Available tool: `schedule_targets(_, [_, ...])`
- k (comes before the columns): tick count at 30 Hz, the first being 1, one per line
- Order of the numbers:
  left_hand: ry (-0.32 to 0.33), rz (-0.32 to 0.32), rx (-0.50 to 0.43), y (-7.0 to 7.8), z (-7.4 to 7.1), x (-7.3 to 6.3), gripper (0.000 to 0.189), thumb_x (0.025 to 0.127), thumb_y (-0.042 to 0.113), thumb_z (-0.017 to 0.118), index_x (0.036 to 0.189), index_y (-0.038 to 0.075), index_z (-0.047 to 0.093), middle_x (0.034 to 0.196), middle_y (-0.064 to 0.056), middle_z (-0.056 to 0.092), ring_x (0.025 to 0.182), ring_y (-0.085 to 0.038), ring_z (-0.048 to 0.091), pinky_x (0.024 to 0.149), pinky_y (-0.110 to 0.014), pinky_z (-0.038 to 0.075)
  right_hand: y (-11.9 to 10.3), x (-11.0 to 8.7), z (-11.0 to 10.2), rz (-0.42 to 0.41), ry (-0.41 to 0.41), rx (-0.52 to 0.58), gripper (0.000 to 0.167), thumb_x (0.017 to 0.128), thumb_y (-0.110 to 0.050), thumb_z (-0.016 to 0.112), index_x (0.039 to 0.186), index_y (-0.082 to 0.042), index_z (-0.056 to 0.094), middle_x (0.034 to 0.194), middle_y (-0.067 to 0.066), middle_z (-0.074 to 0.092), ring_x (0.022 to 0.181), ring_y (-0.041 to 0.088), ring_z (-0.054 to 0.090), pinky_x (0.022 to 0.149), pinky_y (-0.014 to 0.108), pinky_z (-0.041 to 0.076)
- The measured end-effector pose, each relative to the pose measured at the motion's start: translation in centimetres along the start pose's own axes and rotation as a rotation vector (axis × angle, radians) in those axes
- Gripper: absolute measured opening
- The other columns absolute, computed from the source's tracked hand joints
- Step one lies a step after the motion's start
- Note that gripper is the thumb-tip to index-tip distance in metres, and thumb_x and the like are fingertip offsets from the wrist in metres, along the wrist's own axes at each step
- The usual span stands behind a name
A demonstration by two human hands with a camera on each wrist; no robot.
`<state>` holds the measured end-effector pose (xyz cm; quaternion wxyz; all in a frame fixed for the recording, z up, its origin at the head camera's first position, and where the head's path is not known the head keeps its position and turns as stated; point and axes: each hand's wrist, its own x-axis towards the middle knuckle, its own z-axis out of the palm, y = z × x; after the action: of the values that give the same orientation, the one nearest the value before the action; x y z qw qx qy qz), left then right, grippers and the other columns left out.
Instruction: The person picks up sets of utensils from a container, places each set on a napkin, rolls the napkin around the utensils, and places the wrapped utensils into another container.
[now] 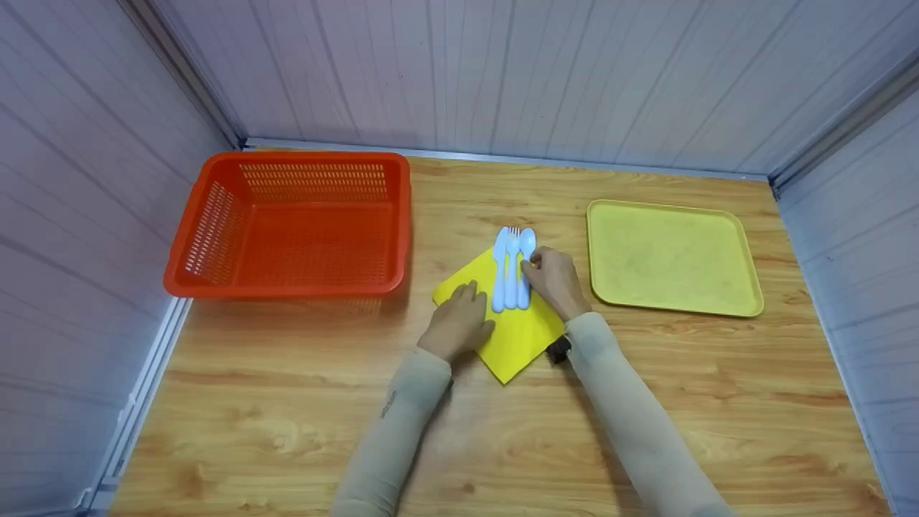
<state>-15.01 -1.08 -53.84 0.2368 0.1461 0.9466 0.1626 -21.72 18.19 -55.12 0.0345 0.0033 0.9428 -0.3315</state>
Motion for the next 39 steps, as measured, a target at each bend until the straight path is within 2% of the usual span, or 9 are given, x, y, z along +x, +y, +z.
schedule_targets(8, [-0.027, -0.005, 0.004, -0.1, -0.2, -0.4, 0.060, 0.103, 0.034, 0.051, 0.153, 0.003, 0.037, 0.162, -0.017, 0.023, 0.149, -0.033, 0.020, 0.116, -0.048, 0.023, -0.1, -1.0, -1.3, -0.009, -0.046, -0.020, 0.030, 0.098, -0.024, 0.062, 0.111, 0.002, 0.069, 0.101, 0.015, 0.069, 0.086, 0.025, 0.065, 0.074, 0.039, 0.055])
schedule_targets(15, [0.018, 0.088, 0.085, -0.3, -0.2, -2.3, 0.054, 0.103, 0.029, 0.054, 0.149, 0.002, 0.044, 0.158, -0.020, 0.031, 0.145, -0.034, 0.030, 0.114, -0.048, 0.029, -0.5, -3.3, -2.7, -0.159, -0.096, -0.125, 0.029, 0.097, -0.022, 0.065, 0.113, 0.002, 0.068, 0.100, 0.014, 0.069, 0.084, 0.026, 0.064, 0.070, 0.039, 0.054])
schedule_targets(17, [0.054, 0.145, 0.117, -0.5, 0.2, -3.0, 0.049, 0.102, 0.025, 0.055, 0.144, 0.001, 0.049, 0.154, -0.020, 0.038, 0.141, -0.034, 0.037, 0.112, -0.047, 0.034, -0.4, -4.4, -2.9, -0.217, -0.123, -0.177, 0.029, 0.096, -0.021, 0.067, 0.113, 0.002, 0.068, 0.100, 0.014, 0.069, 0.085, 0.025, 0.064, 0.071, 0.038, 0.054])
schedule_targets(21, [0.182, 0.287, 0.152, -0.9, 1.0, -3.9, 0.026, 0.098, 0.013, 0.054, 0.120, 0.000, 0.062, 0.129, -0.017, 0.057, 0.115, -0.030, 0.057, 0.097, -0.042, 0.049, 0.2, -6.9, -3.1, -0.357, -0.146, -0.300, 0.027, 0.092, -0.019, 0.073, 0.110, 0.001, 0.070, 0.098, 0.013, 0.066, 0.085, 0.026, 0.063, 0.071, 0.039, 0.054])
schedule_targets(24, [0.274, 0.359, 0.158, -1.3, 1.4, -4.1, 0.014, 0.095, 0.005, 0.051, 0.102, 0.003, 0.063, 0.109, -0.014, 0.061, 0.096, -0.028, 0.060, 0.084, -0.040, 0.053, 1.0, -8.3, -3.2, -0.461, -0.160, -0.373, 0.028, 0.089, -0.019, 0.077, 0.109, -0.001, 0.070, 0.099, 0.013, 0.064, 0.085, 0.027, 0.061, 0.071, 0.040, 0.053])
schedule_targets(26, [0.315, 0.380, 0.158, -1.6, 1.6, -4.2, 0.013, 0.094, 0.003, 0.051, 0.097, 0.003, 0.063, 0.106, -0.013, 0.061, 0.093, -0.028, 0.059, 0.080, -0.041, 0.054, 1.4, -9.0, -3.2, -0.519, -0.172, -0.399, 0.031, 0.086, -0.019, 0.080, 0.109, -0.002, 0.069, 0.101, 0.013, 0.062, 0.087, 0.029, 0.059, 0.072, 0.041, 0.052])
schedule_targets(30, [0.317, 0.391, 0.159, -1.9, 1.9, -4.2, 0.013, 0.094, 0.002, 0.052, 0.098, 0.003, 0.064, 0.108, -0.014, 0.060, 0.096, -0.029, 0.059, 0.082, -0.042, 0.053, 2.3, -9.6, -3.0, -0.571, -0.201, -0.403, 0.037, 0.083, -0.022, 0.084, 0.112, -0.004, 0.068, 0.105, 0.013, 0.061, 0.090, 0.030, 0.058, 0.073, 0.041, 0.051])
schedule_targets(36, [0.277, 0.381, 0.136, -2.2, 2.0, -4.1, 0.018, 0.092, 0.005, 0.057, 0.108, 0.003, 0.064, 0.124, -0.016, 0.060, 0.113, -0.031, 0.057, 0.099, -0.042, 0.047, 3.0, -9.8, -2.7, -0.566, -0.195, -0.381, 0.038, 0.084, -0.023, 0.083, 0.113, -0.004, 0.067, 0.106, 0.012, 0.061, 0.089, 0.029, 0.058, 0.073, 0.042, 0.050])
schedule_targets(39, [0.259, 0.380, 0.121, -2.3, 1.9, -4.0, 0.022, 0.090, 0.006, 0.060, 0.112, 0.004, 0.063, 0.128, -0.016, 0.059, 0.117, -0.031, 0.056, 0.103, -0.042, 0.044, 3.1, -9.7, -2.6, -0.547, -0.182, -0.387, 0.036, 0.087, -0.023, 0.080, 0.114, -0.003, 0.066, 0.104, 0.011, 0.061, 0.088, 0.028, 0.058, 0.072, 0.041, 0.050])
